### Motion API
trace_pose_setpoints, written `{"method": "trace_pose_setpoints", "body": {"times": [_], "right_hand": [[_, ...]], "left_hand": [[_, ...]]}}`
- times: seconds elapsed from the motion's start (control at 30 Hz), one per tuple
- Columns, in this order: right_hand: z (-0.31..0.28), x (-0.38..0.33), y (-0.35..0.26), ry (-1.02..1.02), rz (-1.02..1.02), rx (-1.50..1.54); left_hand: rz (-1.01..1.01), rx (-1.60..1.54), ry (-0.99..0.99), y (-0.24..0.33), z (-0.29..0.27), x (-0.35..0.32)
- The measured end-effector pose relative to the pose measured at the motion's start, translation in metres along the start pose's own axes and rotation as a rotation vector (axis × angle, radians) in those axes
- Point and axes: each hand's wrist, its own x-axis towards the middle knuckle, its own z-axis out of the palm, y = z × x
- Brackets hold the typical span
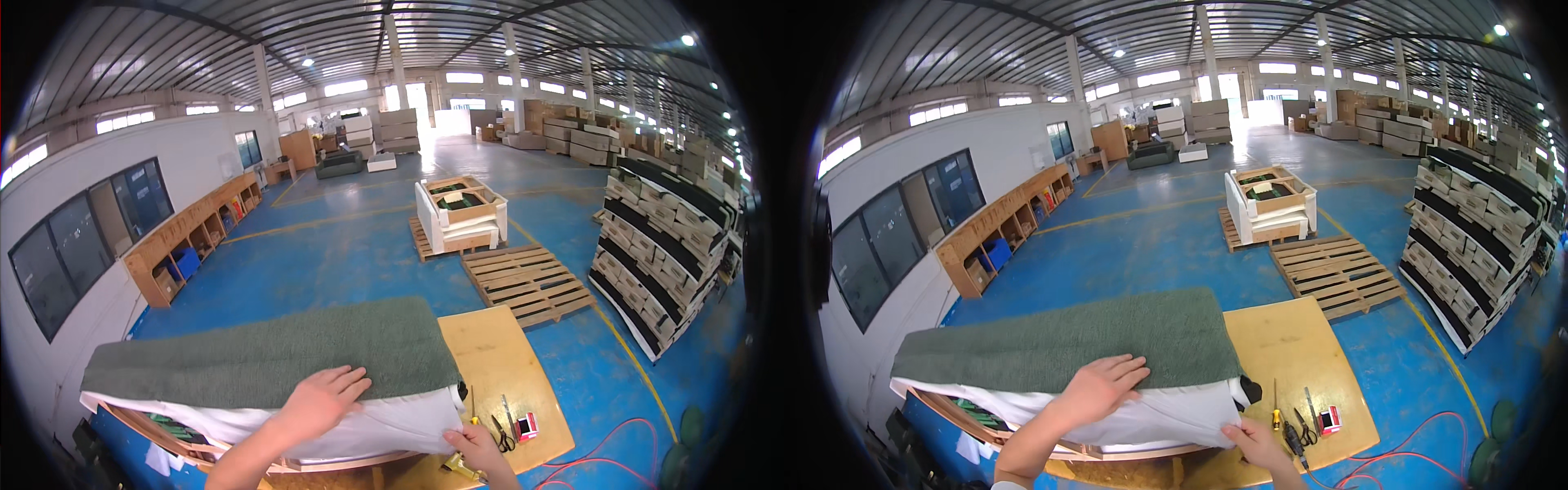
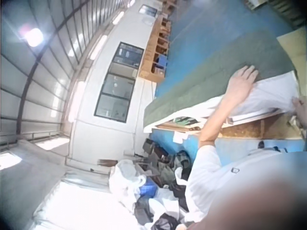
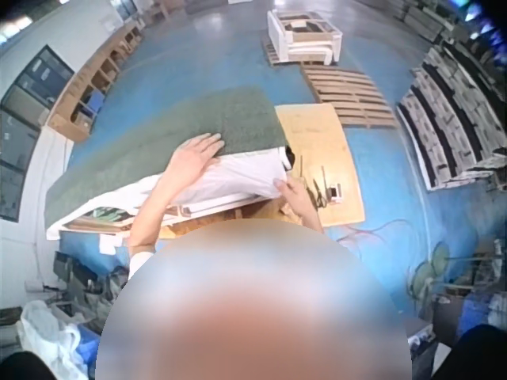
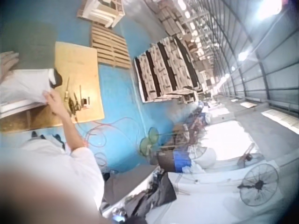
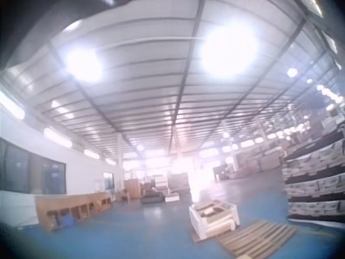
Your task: Applying and trimming upholstery fabric and foam padding to a furniture frame.
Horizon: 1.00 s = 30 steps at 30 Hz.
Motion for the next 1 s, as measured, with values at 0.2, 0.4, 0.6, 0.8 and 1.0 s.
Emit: {"method": "trace_pose_setpoints", "body": {"times": [0.2,0.4,0.6,0.8,1.0], "right_hand": [[0.012,-0.002,-0.098,0.16,-0.134,-0.866],[0.102,0.076,-0.145,0.066,-0.95,-1.199],[0.101,0.129,-0.113,0.116,-1.241,-1.019],[0.079,0.134,-0.097,-0.072,-1.15,-0.89],[0.078,0.129,-0.123,-0.177,-1.035,-0.903]], "left_hand": [[-0.127,0.152,0.141,-0.027,0.003,-0.041],[-0.202,0.134,0.413,-0.01,0.026,-0.039],[-0.321,0.126,0.46,-0.003,0.039,-0.023],[-0.132,-0.044,0.484,-0.015,0.047,-0.028],[0.0,-0.046,0.48,-0.018,0.044,-0.031]]}}
